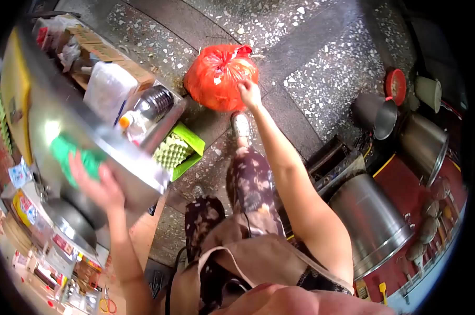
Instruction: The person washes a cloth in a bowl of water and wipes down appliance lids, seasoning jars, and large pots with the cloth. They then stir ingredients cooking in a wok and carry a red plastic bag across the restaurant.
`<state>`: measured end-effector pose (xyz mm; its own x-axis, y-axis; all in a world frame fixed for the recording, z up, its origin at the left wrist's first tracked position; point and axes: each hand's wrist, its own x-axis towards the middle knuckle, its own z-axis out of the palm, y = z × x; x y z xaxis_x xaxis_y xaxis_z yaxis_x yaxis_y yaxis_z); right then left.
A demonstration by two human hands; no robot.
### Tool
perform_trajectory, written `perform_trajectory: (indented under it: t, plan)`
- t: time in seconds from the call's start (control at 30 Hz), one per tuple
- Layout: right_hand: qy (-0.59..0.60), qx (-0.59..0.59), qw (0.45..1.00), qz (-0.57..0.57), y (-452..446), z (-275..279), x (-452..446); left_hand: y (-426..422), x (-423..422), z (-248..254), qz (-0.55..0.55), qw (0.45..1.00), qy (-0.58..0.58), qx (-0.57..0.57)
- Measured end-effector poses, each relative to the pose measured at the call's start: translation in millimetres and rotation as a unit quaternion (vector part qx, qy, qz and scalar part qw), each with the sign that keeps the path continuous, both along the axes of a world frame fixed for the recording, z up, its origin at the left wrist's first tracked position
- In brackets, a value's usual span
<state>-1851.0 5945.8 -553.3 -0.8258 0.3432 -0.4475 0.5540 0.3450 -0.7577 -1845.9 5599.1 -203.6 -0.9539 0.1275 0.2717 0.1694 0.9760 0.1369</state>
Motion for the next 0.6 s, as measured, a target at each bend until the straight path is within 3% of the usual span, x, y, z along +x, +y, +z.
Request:
perform_trajectory:
  t: [0.03, 0.1, 0.23, 0.27, 0.3, 0.4, 0.5, 0.57, 0.6]
  plan:
    - [0.003, 0.03, 0.999, 0.019, 6.2, -32.4, -26.7, 7.3, -0.4, -0.8, 0.013, 0.998, -0.014, 0.062]
    - [0.039, 0.011, 0.998, 0.056, 13.0, -93.6, -73.3, 11.7, -0.7, 1.0, 0.053, 0.997, -0.043, 0.041]
    - [-0.146, 0.062, 0.984, 0.08, -1.3, -145.0, -132.2, -3.5, 3.2, -0.2, 0.096, 0.992, -0.084, 0.007]
    - [-0.182, -0.021, 0.98, 0.082, -3.4, -147.1, -140.6, -5.6, 4.6, -0.1, 0.099, 0.991, -0.085, 0.01]
    - [-0.185, -0.022, 0.979, 0.087, -9.6, -156.5, -142.3, -7.7, 5.4, 0.1, 0.102, 0.991, -0.085, 0.013]
    - [-0.183, 0.113, 0.967, 0.135, -25.0, -196.1, -131.8, -16.2, 7.8, 1.3, 0.077, 0.993, -0.085, -0.02]
    - [-0.258, 0.137, 0.932, 0.216, -20.8, -242.2, -129.8, -21.4, 7.5, 0.6, 0.016, 0.996, -0.07, -0.05]
    - [-0.347, 0.123, 0.913, 0.175, -26.5, -162.8, -156.1, -16.9, 9.9, 2.4, 0.063, 0.994, -0.083, -0.03]
    - [-0.337, 0.121, 0.88, 0.311, -24.6, -142.2, -161.1, -17.2, 12.5, 3.7, 0.086, 0.992, -0.09, -0.035]
